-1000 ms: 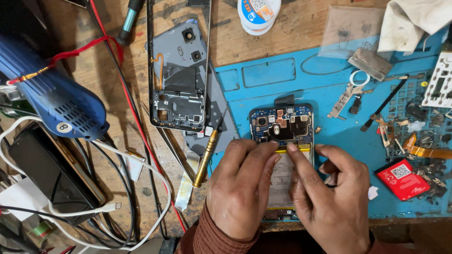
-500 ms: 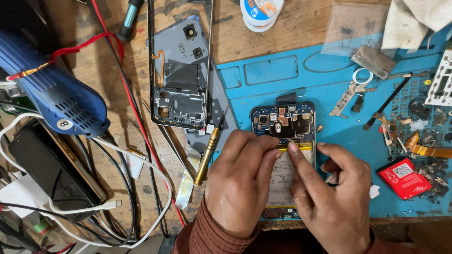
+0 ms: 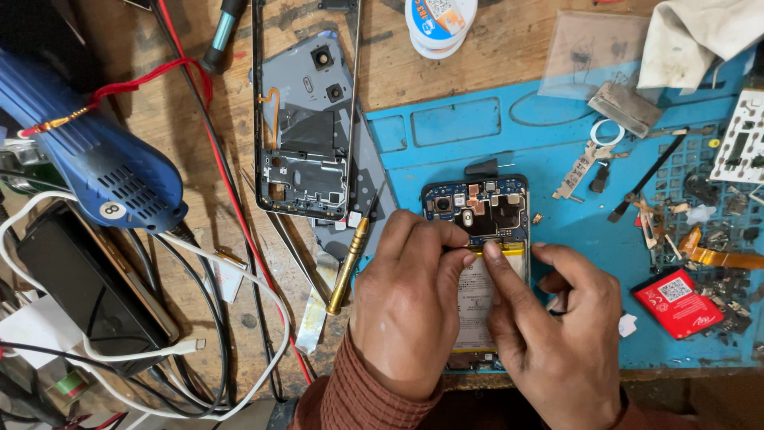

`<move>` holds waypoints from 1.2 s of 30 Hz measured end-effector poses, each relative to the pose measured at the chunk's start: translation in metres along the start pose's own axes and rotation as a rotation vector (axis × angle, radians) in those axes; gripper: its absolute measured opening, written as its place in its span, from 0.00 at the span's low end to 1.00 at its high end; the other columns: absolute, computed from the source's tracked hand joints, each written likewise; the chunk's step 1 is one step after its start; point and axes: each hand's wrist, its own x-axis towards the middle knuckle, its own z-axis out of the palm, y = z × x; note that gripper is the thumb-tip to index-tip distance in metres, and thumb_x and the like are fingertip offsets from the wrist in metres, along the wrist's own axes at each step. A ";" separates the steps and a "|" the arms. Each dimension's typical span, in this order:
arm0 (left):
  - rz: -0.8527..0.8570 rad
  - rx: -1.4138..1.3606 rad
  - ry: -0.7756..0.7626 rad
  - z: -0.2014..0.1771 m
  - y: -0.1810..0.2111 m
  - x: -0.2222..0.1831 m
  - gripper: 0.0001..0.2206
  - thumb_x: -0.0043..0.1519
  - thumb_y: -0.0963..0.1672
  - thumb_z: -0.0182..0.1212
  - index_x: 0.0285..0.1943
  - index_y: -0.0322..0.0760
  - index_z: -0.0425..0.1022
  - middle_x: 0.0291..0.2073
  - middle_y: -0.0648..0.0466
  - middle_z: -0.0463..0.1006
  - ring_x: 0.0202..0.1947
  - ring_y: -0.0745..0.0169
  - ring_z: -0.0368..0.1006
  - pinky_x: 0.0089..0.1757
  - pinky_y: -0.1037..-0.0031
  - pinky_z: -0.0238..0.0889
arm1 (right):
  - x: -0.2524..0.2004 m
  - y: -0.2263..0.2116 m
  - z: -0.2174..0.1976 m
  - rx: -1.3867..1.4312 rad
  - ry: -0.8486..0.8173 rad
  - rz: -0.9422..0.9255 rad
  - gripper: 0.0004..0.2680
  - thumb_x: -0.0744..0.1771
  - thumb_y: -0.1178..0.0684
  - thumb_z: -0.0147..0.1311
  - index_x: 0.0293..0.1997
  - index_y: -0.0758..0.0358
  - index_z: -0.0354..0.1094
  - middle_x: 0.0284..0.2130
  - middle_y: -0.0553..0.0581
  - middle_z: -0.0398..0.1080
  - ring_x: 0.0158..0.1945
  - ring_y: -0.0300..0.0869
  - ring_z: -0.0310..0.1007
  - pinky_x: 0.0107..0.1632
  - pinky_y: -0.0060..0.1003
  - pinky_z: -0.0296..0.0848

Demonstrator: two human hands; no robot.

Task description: The person disassembles a smartphone by removing the back cover and detaching the screen assembly. They use a screwdriver to remove screws and a metal pry tool to separate components. The person then uses a multimeter to test the battery connections on the exposed motherboard.

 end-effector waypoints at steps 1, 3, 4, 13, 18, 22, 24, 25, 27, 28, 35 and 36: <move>0.008 0.001 0.001 0.000 -0.001 0.000 0.04 0.62 0.38 0.64 0.43 0.32 0.74 0.37 0.46 0.73 0.36 0.45 0.76 0.35 0.62 0.69 | 0.000 -0.001 0.000 0.002 0.000 0.005 0.22 0.59 0.60 0.65 0.60 0.50 0.73 0.54 0.60 0.63 0.45 0.49 0.62 0.47 0.43 0.64; 0.023 -0.002 0.003 0.000 -0.001 0.000 0.04 0.62 0.38 0.63 0.42 0.32 0.74 0.37 0.47 0.73 0.36 0.45 0.76 0.35 0.62 0.69 | 0.001 0.000 0.000 0.001 -0.003 0.014 0.23 0.58 0.60 0.65 0.60 0.50 0.73 0.54 0.60 0.63 0.45 0.49 0.62 0.47 0.43 0.64; 0.028 -0.003 0.000 0.001 0.000 -0.001 0.04 0.62 0.38 0.63 0.43 0.32 0.74 0.38 0.47 0.73 0.36 0.45 0.76 0.36 0.63 0.69 | 0.000 0.000 0.000 -0.004 -0.001 0.016 0.23 0.59 0.60 0.65 0.60 0.50 0.73 0.54 0.60 0.63 0.45 0.49 0.62 0.48 0.43 0.64; 0.094 0.092 0.031 0.002 -0.002 -0.018 0.14 0.62 0.37 0.65 0.58 0.31 0.77 0.41 0.46 0.73 0.37 0.51 0.76 0.36 0.65 0.69 | 0.000 0.000 -0.001 -0.005 0.027 -0.023 0.22 0.60 0.61 0.64 0.61 0.51 0.73 0.54 0.60 0.63 0.46 0.49 0.62 0.50 0.44 0.66; 0.167 0.103 0.025 0.000 -0.007 -0.024 0.18 0.60 0.34 0.60 0.60 0.31 0.77 0.43 0.45 0.72 0.39 0.50 0.76 0.39 0.65 0.71 | 0.000 -0.002 0.000 -0.014 0.039 -0.006 0.21 0.61 0.61 0.64 0.61 0.52 0.73 0.54 0.61 0.64 0.45 0.49 0.61 0.47 0.42 0.65; 0.142 0.079 0.034 0.001 -0.006 -0.022 0.14 0.63 0.36 0.61 0.57 0.31 0.76 0.43 0.45 0.73 0.39 0.48 0.77 0.39 0.63 0.70 | 0.000 -0.004 0.000 0.004 0.047 0.009 0.20 0.62 0.62 0.64 0.60 0.52 0.73 0.54 0.60 0.64 0.47 0.49 0.62 0.47 0.39 0.66; 0.115 0.058 0.030 0.001 -0.006 -0.021 0.11 0.64 0.36 0.62 0.55 0.31 0.76 0.43 0.44 0.74 0.40 0.46 0.77 0.38 0.62 0.70 | 0.000 -0.004 0.000 -0.009 0.037 0.017 0.20 0.61 0.61 0.65 0.60 0.52 0.74 0.54 0.60 0.64 0.46 0.48 0.61 0.46 0.39 0.65; 0.106 0.037 0.026 0.000 -0.007 -0.020 0.11 0.64 0.36 0.62 0.55 0.32 0.76 0.44 0.45 0.74 0.40 0.46 0.77 0.39 0.63 0.71 | 0.000 -0.004 0.001 -0.008 0.038 0.014 0.20 0.61 0.61 0.64 0.60 0.52 0.74 0.54 0.60 0.64 0.46 0.48 0.61 0.46 0.39 0.65; 0.088 -0.007 0.018 0.000 -0.008 -0.019 0.09 0.64 0.37 0.61 0.53 0.32 0.76 0.44 0.45 0.74 0.41 0.46 0.78 0.39 0.63 0.71 | 0.000 -0.004 0.001 -0.007 0.038 0.009 0.20 0.62 0.61 0.64 0.60 0.53 0.74 0.54 0.60 0.64 0.46 0.48 0.61 0.46 0.39 0.65; 0.096 0.013 0.023 0.000 -0.008 -0.020 0.10 0.64 0.37 0.62 0.53 0.32 0.76 0.44 0.45 0.74 0.41 0.45 0.77 0.39 0.63 0.71 | -0.001 -0.004 0.001 -0.005 0.037 0.009 0.20 0.62 0.61 0.64 0.60 0.53 0.74 0.54 0.60 0.64 0.46 0.48 0.61 0.46 0.39 0.65; 0.210 0.100 0.044 0.000 -0.012 -0.028 0.13 0.63 0.36 0.63 0.57 0.31 0.75 0.46 0.45 0.73 0.43 0.48 0.77 0.42 0.64 0.72 | 0.000 -0.003 -0.001 0.017 0.033 0.006 0.19 0.62 0.61 0.64 0.60 0.55 0.74 0.54 0.60 0.64 0.46 0.47 0.61 0.46 0.39 0.65; 0.219 0.104 0.042 -0.001 -0.013 -0.029 0.14 0.63 0.36 0.63 0.57 0.31 0.75 0.47 0.45 0.73 0.44 0.48 0.77 0.42 0.64 0.72 | 0.000 -0.003 -0.001 0.016 0.030 0.003 0.19 0.61 0.61 0.64 0.60 0.56 0.74 0.54 0.61 0.64 0.46 0.47 0.61 0.46 0.39 0.65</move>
